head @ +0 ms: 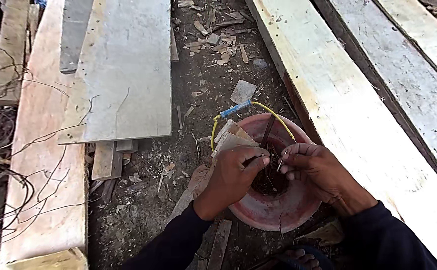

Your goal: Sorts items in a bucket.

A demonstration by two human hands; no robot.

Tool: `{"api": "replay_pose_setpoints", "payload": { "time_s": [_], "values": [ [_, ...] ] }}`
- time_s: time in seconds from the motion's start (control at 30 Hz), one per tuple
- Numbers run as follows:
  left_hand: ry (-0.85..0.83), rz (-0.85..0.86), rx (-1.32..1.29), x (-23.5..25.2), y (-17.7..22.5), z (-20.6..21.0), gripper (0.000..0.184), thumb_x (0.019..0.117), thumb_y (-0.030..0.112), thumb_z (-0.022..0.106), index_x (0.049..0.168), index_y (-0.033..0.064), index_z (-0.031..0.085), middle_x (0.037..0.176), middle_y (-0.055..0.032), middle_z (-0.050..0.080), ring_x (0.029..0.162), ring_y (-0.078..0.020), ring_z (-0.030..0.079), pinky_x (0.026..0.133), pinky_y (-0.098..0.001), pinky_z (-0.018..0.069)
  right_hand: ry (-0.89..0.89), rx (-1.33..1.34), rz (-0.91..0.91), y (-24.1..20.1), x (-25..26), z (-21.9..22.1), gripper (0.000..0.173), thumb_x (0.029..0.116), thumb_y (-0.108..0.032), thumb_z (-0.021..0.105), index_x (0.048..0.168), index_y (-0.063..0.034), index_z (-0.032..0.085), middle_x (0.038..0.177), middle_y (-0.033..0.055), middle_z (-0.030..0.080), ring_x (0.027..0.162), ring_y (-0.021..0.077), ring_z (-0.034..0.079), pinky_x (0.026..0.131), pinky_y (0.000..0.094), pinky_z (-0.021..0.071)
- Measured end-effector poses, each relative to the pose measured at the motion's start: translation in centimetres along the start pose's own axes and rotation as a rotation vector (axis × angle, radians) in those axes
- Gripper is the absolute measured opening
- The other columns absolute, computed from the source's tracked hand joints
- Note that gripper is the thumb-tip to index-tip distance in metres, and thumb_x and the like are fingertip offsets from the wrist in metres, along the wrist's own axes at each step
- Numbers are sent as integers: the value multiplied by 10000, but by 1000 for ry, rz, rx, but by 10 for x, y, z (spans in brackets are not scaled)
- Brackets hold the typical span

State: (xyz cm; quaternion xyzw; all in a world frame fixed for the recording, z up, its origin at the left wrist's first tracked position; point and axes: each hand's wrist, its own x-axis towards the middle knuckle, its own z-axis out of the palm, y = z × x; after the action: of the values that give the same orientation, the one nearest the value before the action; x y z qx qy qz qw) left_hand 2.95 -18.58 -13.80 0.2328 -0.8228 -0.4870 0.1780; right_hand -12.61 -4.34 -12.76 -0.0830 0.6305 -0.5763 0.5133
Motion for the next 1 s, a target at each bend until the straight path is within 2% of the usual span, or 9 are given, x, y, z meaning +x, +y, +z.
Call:
{"api": "replay_pose_setpoints", "payload": {
  "time_s": [0.2, 0.4, 0.47, 0.57, 0.6, 0.67, 0.77, 0.87, 1.0],
  "values": [
    [40, -137, 23, 5, 19, 8, 44, 947, 153, 743, 950, 119, 772, 771, 38, 722, 571, -39, 614, 526, -215, 520, 23, 63, -146, 4, -3, 19, 60, 962, -22, 664, 1010, -57, 674, 781, 105, 700, 562, 137, 640, 559, 250, 569],
    [-102, -239, 135, 11, 23, -2, 84, 944, 158, 751, 873, 118, 729, 709, 33, 687, 564, -50, 603, 521, -232, 509, 25, -15, -92, 4, 6, 17, 85, 977, -36, 659, 1038, 1, 706, 811, 119, 737, 613, 157, 695, 571, 274, 602],
    [-116, -272, 132, 11, 20, -7, 69, 965, 156, 724, 911, 115, 736, 709, 30, 677, 553, -56, 590, 509, -236, 495, 83, -496, -151, 4, 11, 12, 75, 994, -80, 666, 1032, -37, 714, 796, 71, 740, 584, 147, 689, 533, 287, 598],
    [-73, -298, -4, 9, 11, -17, 83, 963, 103, 712, 1025, 86, 764, 706, 11, 684, 524, -67, 563, 474, -220, 459, 182, -1225, -365, 24, 16, 18, 185, 937, -64, 690, 1110, -5, 724, 1004, 207, 707, 825, 393, 704, 691, 586, 584],
    [-46, -296, -93, 8, 8, -18, 157, 957, 66, 705, 1104, 65, 761, 705, 1, 674, 517, -67, 539, 462, -204, 429, 168, -1329, -434, 33, 21, 21, 182, 928, -38, 678, 1100, -6, 727, 1061, 224, 681, 856, 418, 697, 701, 599, 587],
    [4, -327, -244, 7, 6, -19, 242, 943, 23, 705, 1181, 44, 743, 726, -26, 689, 530, -74, 548, 472, -189, 440, 63, -1432, -549, 47, 34, 28, 138, 924, -20, 663, 1024, -40, 757, 1016, 186, 675, 796, 375, 693, 650, 540, 588],
    [28, -334, -340, 6, 8, -18, 385, 939, -20, 690, 1318, 50, 687, 740, -54, 681, 535, -95, 565, 485, -188, 467, -175, -1598, -403, 53, 51, 44, 169, 967, -70, 616, 1060, -77, 757, 1117, 155, 688, 821, 343, 695, 678, 508, 569],
    [23, -320, -350, 7, 9, -16, 398, 938, -34, 682, 1328, 48, 670, 732, -56, 665, 545, -98, 564, 496, -188, 467, -245, -1682, -330, 55, 61, 50, 179, 986, -67, 591, 1070, -59, 749, 1205, 152, 668, 852, 341, 689, 695, 502, 552],
    [7, -345, -289, 6, 5, -16, 392, 949, 5, 686, 1329, 53, 602, 804, -48, 715, 615, -105, 629, 540, -202, 509, -162, -1351, -467, 53, 63, 30, 133, 980, -103, 638, 977, -63, 765, 1067, 145, 706, 900, 343, 705, 767, 553, 584]
  ]
}}
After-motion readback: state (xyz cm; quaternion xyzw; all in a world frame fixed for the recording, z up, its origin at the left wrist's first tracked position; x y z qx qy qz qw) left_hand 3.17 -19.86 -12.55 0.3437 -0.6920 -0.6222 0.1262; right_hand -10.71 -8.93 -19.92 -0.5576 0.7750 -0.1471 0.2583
